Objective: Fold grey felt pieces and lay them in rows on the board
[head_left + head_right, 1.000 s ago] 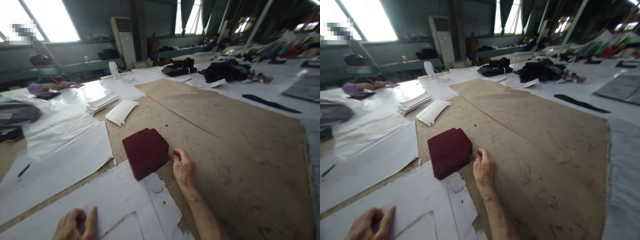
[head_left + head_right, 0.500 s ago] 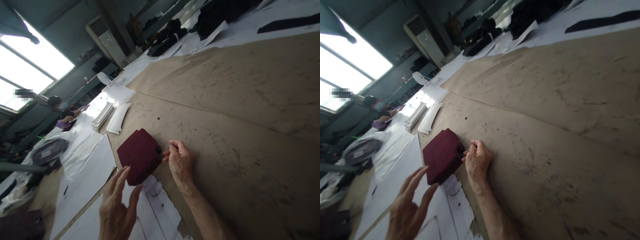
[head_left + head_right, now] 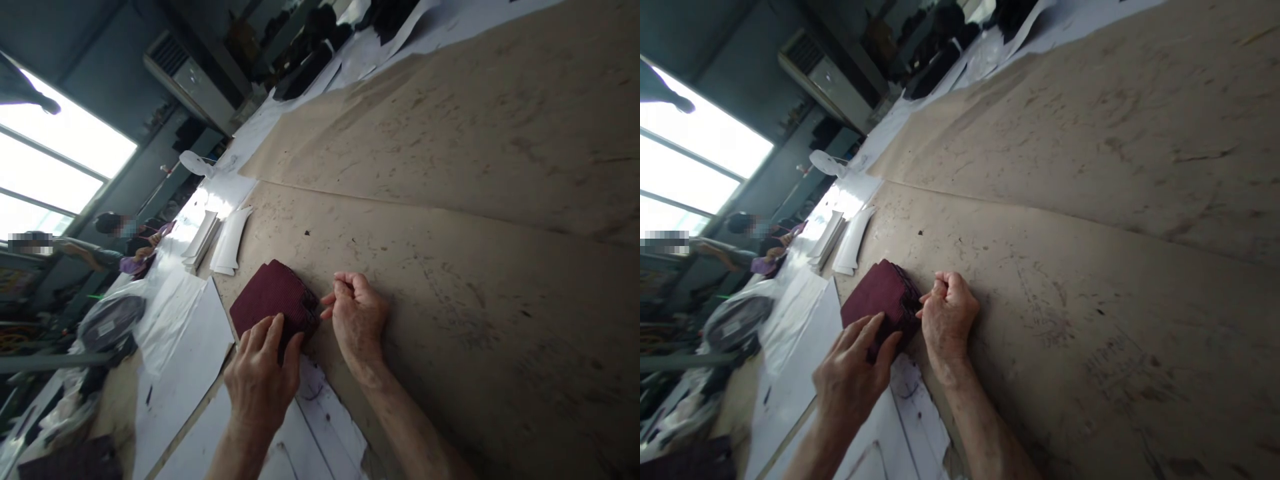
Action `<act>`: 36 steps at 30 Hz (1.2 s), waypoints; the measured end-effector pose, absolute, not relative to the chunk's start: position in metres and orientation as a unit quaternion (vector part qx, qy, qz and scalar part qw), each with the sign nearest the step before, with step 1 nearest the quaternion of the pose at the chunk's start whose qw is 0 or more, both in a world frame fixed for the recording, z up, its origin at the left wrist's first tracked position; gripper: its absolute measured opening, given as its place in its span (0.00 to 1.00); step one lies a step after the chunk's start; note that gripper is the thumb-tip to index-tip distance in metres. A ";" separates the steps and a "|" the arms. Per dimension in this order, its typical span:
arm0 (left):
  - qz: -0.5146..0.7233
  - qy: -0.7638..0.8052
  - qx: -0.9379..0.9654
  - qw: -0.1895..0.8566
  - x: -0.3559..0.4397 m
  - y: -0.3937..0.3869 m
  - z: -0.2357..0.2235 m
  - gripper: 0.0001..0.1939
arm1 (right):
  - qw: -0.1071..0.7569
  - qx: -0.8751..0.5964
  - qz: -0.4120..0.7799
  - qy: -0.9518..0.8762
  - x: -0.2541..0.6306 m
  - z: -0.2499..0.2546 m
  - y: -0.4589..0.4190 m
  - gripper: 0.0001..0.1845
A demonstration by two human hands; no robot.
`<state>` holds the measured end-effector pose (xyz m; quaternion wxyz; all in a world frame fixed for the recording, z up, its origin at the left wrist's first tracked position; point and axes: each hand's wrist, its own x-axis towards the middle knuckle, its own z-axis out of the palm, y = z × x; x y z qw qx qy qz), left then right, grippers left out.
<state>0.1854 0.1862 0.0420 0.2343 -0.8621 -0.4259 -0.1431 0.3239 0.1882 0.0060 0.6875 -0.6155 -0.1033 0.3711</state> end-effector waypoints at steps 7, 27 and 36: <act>-0.113 -0.364 -0.868 0.318 0.186 0.186 0.039 0.17 | 0.688 -0.619 0.363 -0.110 0.323 0.006 0.189 0.09; -0.123 -0.357 -0.878 0.294 0.188 0.185 0.041 0.14 | 0.690 -0.618 0.356 -0.119 0.323 0.004 0.189 0.09; -0.120 -0.344 -0.873 0.324 0.190 0.186 0.040 0.14 | 0.685 -0.626 0.348 -0.131 0.322 0.002 0.190 0.09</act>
